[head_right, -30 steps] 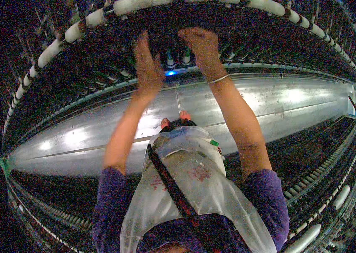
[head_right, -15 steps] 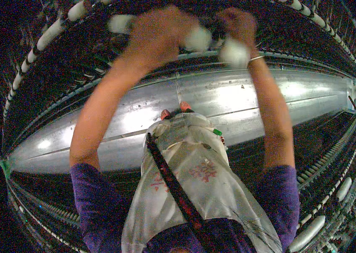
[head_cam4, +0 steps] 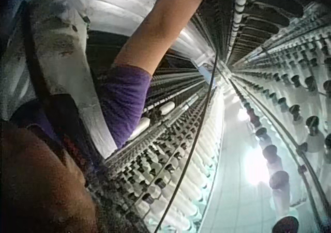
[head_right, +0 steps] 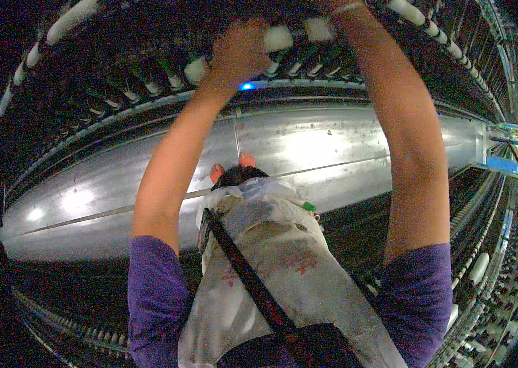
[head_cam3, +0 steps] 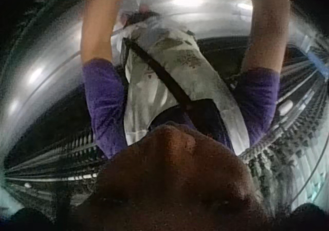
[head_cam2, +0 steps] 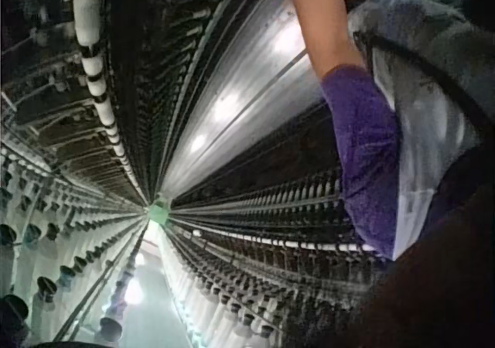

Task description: The person uses a green marker to inspect and thread yarn through multiple spindles on a textile machine. They then remove a finished white yarn bobbin, replace it with a new one, and thread the yarn through the machine's guides.

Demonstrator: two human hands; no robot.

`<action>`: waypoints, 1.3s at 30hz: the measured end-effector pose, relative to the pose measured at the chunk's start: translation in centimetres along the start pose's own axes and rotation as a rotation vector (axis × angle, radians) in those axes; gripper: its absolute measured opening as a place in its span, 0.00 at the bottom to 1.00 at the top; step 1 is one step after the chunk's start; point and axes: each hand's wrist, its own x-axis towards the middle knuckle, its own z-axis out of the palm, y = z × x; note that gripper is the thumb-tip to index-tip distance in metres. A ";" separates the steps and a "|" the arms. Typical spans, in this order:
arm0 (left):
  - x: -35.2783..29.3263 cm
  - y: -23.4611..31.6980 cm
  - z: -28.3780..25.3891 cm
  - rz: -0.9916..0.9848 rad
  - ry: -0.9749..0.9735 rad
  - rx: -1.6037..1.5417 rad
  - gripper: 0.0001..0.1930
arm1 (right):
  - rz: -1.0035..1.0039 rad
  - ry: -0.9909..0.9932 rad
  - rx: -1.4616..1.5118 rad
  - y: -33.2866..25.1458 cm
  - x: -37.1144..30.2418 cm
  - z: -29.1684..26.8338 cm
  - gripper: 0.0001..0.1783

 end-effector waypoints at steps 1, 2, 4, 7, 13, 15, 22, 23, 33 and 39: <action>-0.8 0.2 -0.7 0.033 -0.067 -0.032 0.16 | 0.001 0.114 0.032 -0.1 -0.3 -0.8 0.06; -1.7 0.4 -1.5 0.069 -0.134 -0.063 0.17 | 0.009 0.073 0.054 0.1 -1.0 -1.6 0.03; -3.3 -0.3 -4.7 0.161 -0.225 -0.004 0.20 | 0.036 0.000 0.086 0.9 -4.0 -3.9 0.09; -3.8 -2.7 -12.1 0.118 -0.265 0.259 0.21 | 0.366 -0.311 0.563 0.3 -9.9 -4.8 0.08; 7.0 -8.5 -21.2 0.234 0.711 0.954 0.24 | 0.784 -0.431 1.875 -12.2 -17.1 -3.3 0.03; 7.8 -9.3 -18.9 0.158 0.730 0.999 0.27 | 0.897 -0.514 1.697 -16.3 -18.2 -4.1 0.03; 3.4 -0.1 -9.8 0.487 0.698 0.358 0.13 | 0.729 -0.190 1.504 -16.6 -17.9 -10.0 0.02; 4.3 2.0 -8.7 0.269 0.382 0.238 0.16 | 0.653 -0.192 1.572 -16.0 -17.6 -10.9 0.04; 14.7 3.0 -7.7 -0.123 0.068 0.303 0.21 | 0.456 -0.564 1.664 -18.6 -22.3 -12.3 0.06; 3.5 1.3 -1.5 0.043 0.305 0.149 0.14 | 0.585 -0.977 1.159 -22.4 -29.4 -9.7 0.18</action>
